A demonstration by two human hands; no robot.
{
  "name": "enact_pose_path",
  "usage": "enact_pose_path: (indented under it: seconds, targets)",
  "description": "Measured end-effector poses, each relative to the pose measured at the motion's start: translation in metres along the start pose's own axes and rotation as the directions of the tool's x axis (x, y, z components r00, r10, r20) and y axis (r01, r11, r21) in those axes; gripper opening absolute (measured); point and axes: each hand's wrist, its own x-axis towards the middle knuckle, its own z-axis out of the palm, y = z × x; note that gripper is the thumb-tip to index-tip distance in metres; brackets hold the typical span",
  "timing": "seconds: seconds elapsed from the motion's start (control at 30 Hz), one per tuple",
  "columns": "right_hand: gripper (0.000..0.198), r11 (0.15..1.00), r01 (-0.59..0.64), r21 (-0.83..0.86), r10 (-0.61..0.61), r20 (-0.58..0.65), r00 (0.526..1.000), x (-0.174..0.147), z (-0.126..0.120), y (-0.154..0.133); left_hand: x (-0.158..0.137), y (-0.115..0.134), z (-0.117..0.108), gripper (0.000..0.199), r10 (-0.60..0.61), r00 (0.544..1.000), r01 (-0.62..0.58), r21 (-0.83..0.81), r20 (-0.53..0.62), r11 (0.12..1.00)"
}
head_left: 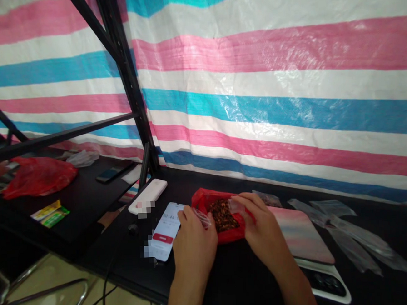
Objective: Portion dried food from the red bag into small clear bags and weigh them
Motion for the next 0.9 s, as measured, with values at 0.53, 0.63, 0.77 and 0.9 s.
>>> enact_pose_path:
  seconds: [0.53, 0.63, 0.77, 0.9]
  targets:
    - [0.055, 0.874, -0.137, -0.467, 0.213, 0.114, 0.970, -0.013, -0.006, 0.021, 0.019, -0.006, 0.022, 0.026, 0.061, 0.995, -0.092, -0.589, -0.073, 0.803]
    - [0.058, 0.878, -0.112, -0.466, 0.168, 0.080, 0.983, -0.012, -0.001, 0.017, 0.017, -0.009, 0.027, 0.025, 0.062, 0.995, -0.095, -0.490, -0.083, 0.866]
    - [0.063, 0.926, -0.077, -0.370, 0.124, 0.106, 0.987, -0.006, 0.011, 0.012, 0.019, -0.012, 0.036, 0.026, 0.047, 0.999, -0.046, -0.477, -0.010, 0.878]
    - [0.067, 0.956, -0.076, -0.282, 0.131, 0.182, 0.975, -0.005, 0.022, 0.013, 0.025, -0.014, 0.043, 0.022, 0.002, 0.999, 0.026, -0.612, 0.045, 0.790]
